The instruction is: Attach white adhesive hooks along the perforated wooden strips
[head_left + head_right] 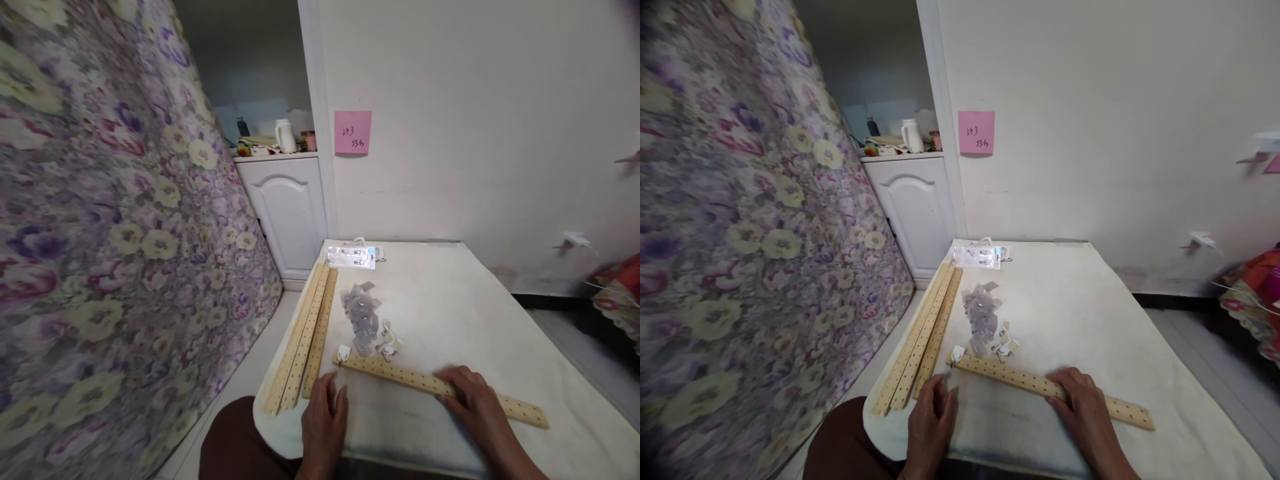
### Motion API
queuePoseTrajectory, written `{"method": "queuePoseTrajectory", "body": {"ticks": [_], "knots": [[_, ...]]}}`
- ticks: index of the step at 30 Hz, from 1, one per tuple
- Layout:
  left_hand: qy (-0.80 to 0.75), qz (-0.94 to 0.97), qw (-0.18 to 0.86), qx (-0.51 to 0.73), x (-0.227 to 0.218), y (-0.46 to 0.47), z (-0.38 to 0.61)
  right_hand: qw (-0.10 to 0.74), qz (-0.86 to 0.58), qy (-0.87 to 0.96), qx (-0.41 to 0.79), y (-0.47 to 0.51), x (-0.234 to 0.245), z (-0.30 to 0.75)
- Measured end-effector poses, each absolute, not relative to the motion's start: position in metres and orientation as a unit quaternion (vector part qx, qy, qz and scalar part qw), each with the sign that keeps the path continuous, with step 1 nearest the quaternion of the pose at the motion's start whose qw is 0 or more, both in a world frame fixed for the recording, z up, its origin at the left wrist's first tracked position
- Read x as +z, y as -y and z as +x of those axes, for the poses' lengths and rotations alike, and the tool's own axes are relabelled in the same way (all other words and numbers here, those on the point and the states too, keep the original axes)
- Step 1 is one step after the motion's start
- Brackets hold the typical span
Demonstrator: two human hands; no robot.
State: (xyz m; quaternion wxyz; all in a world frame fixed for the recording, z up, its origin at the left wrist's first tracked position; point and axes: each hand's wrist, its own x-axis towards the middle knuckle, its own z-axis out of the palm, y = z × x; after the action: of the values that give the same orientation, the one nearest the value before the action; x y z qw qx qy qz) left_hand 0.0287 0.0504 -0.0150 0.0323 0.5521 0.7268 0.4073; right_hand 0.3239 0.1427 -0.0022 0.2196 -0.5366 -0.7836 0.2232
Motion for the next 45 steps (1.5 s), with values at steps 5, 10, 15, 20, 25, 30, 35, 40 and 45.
{"method": "queuePoseTrajectory", "body": {"ticks": [5, 10, 15, 20, 25, 30, 35, 40, 45], "knots": [[-0.719, 0.561, 0.021, 0.410, -0.017, -0.051, 0.029, 0.228, -0.551, 0.772, 0.219, -0.135, -0.003, 0.311], [-0.718, 0.568, 0.021, 0.402, -0.017, -0.051, 0.029, 0.237, -0.556, 0.769, 0.208, -0.127, -0.004, 0.305], [-0.717, 0.574, 0.017, 0.394, -0.021, -0.052, 0.027, 0.246, -0.545, 0.772, 0.218, -0.131, -0.005, 0.307], [-0.710, 0.583, 0.011, 0.396, -0.026, -0.053, 0.026, 0.295, -0.499, 0.781, 0.232, -0.152, 0.002, 0.292], [-0.710, 0.584, 0.010, 0.392, -0.028, -0.054, 0.025, 0.295, -0.480, 0.798, 0.215, -0.180, 0.015, 0.248], [-0.711, 0.589, 0.011, 0.384, -0.030, -0.053, 0.026, 0.274, -0.469, 0.821, 0.175, -0.194, 0.014, 0.219], [-0.723, 0.585, 0.026, 0.367, -0.028, -0.054, 0.027, 0.280, -0.444, 0.829, 0.190, -0.197, 0.013, 0.220], [-0.720, 0.586, 0.022, 0.371, -0.028, -0.054, 0.027, 0.329, -0.447, 0.791, 0.258, -0.195, 0.016, 0.230], [-0.708, 0.594, 0.011, 0.381, -0.029, -0.055, 0.026, 0.339, -0.468, 0.752, 0.318, -0.189, 0.020, 0.234]]}}
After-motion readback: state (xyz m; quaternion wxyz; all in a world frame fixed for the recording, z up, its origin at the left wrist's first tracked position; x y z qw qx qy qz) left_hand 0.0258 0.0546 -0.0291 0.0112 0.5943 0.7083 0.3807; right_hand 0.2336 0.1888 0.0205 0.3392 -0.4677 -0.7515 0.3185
